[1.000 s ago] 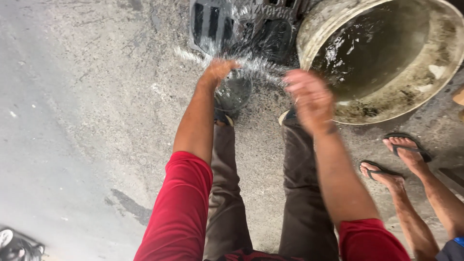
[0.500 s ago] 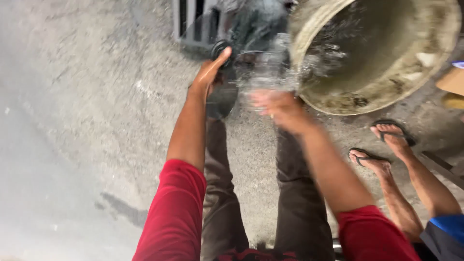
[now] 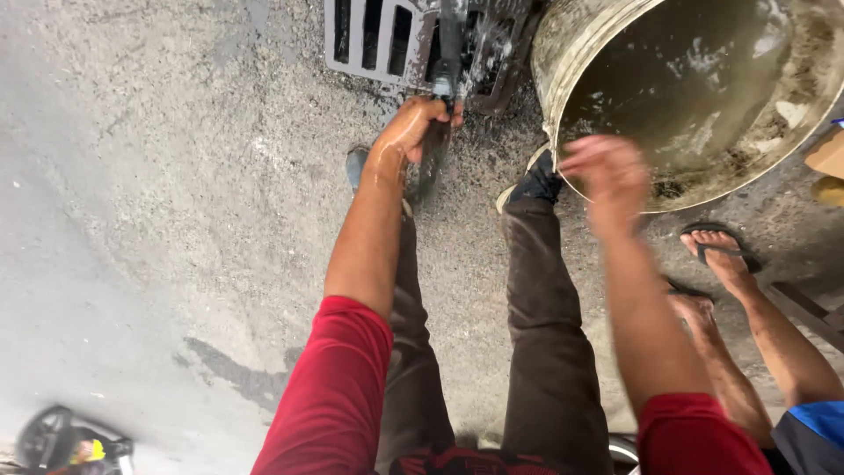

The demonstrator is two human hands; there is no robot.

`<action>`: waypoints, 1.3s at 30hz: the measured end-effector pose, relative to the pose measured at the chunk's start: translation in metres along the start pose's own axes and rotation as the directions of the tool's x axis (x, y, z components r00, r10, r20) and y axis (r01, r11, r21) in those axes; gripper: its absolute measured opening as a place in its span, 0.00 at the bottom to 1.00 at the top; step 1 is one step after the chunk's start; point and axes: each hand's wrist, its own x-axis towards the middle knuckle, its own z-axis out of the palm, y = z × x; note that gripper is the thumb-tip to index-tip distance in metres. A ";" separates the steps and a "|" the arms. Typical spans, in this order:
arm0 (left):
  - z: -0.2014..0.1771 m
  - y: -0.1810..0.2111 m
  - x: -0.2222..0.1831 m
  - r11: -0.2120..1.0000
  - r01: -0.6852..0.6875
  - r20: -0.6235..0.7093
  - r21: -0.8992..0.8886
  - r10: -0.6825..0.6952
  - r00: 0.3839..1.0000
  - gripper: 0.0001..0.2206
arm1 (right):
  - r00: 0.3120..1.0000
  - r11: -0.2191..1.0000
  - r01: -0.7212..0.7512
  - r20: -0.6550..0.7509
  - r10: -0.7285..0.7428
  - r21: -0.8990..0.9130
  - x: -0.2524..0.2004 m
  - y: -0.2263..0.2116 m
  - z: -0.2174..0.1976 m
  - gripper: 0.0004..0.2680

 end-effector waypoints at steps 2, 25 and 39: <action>0.030 0.033 -0.034 0.891 0.094 -0.136 0.444 -0.037 0.990 0.23 | 0.750 0.831 -0.386 -0.388 0.536 0.401 0.033 0.021 -0.068 0.09; -0.012 0.022 0.022 0.902 -0.033 -0.395 0.431 0.221 0.892 0.53 | 0.631 0.682 -0.581 -0.285 0.722 0.444 0.088 0.042 -0.090 0.12; 0.036 0.020 -0.022 0.906 0.139 -0.362 0.399 0.016 0.932 0.47 | 0.924 0.828 -0.383 0.181 0.338 0.410 0.028 -0.036 0.069 0.14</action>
